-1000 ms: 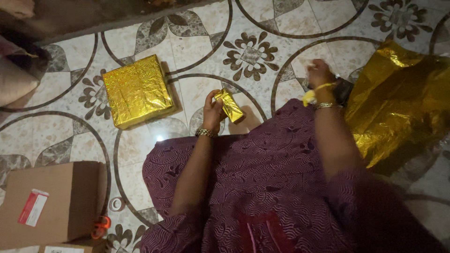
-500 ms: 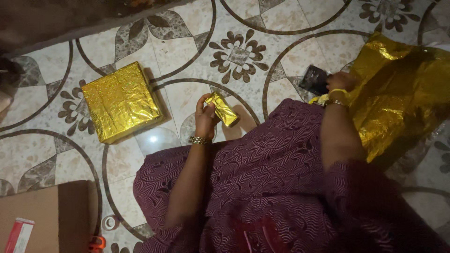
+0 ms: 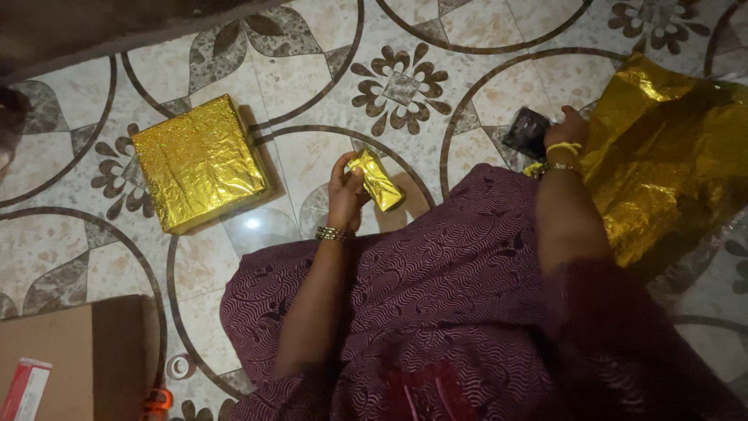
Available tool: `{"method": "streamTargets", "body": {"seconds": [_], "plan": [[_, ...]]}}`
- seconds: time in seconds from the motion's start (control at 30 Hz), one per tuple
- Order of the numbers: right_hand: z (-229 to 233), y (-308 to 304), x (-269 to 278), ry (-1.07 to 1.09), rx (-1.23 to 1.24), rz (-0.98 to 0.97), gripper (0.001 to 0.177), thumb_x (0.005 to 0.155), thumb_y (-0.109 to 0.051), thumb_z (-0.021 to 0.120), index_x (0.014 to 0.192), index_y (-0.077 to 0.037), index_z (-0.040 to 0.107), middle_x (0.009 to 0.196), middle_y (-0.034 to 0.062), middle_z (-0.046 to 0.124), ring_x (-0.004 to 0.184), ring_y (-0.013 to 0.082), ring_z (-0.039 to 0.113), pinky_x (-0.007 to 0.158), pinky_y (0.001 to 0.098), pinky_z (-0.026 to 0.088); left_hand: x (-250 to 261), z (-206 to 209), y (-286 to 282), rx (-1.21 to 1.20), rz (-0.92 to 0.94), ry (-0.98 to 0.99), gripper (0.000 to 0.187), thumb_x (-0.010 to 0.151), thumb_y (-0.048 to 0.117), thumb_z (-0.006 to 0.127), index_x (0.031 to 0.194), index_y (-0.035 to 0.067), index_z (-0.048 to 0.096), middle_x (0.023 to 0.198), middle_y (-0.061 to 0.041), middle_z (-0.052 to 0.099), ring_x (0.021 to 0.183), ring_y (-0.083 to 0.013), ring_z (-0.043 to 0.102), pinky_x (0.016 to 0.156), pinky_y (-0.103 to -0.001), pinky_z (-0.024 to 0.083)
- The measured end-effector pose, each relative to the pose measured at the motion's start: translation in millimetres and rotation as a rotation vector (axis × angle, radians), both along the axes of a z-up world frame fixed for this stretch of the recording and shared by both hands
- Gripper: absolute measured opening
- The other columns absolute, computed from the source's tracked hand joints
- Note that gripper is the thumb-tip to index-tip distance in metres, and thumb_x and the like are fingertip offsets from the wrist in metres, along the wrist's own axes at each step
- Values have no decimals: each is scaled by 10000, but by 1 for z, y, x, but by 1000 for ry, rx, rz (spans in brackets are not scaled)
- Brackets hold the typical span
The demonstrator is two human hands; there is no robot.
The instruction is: The person wraps a small box with gold wrapping paper, folds the edges, and secures them with tape. They then place the wrapped box aside and begin wrapping a larger cardboard box with the same gold paper.
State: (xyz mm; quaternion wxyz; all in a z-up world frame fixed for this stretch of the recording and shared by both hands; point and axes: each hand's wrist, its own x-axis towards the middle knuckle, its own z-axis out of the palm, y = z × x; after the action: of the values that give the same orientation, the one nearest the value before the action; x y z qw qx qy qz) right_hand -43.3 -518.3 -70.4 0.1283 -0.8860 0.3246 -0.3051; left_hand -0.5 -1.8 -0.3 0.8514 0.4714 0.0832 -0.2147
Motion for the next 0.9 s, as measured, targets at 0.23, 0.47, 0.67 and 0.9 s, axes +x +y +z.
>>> {"method": "streamTargets", "body": {"seconds": [0.23,0.47,0.67,0.9], "plan": [[-8,-2,0,-103,157,-24,185,852,-80,748,1037,-78,763,880,179,733,796,353,710,780,447,562,-2,8,6,2,-1,-36,406,1017,81,556,1418,133,515,1012,-32,626,715,-72,543,652,-290,571],[-4,-2,-2,-46,111,-109,28,850,-155,797,856,-144,822,833,201,733,758,376,706,736,453,567,-1,10,-1,20,-10,-13,398,1000,88,554,1393,133,517,1131,-49,654,905,-122,679,730,-322,633],[-1,-3,7,-23,118,-165,84,849,-210,824,831,-128,819,839,203,728,754,385,699,709,473,553,-2,3,2,-33,-24,-63,392,1030,93,582,1418,122,530,1132,-66,653,830,-123,619,695,-294,588],[0,-7,-4,-91,200,-25,81,884,-172,774,890,-91,777,878,173,724,800,321,702,756,422,568,-2,6,-1,27,-16,-54,401,1010,101,563,1407,134,517,1160,-66,652,916,-140,674,733,-331,631]]}}
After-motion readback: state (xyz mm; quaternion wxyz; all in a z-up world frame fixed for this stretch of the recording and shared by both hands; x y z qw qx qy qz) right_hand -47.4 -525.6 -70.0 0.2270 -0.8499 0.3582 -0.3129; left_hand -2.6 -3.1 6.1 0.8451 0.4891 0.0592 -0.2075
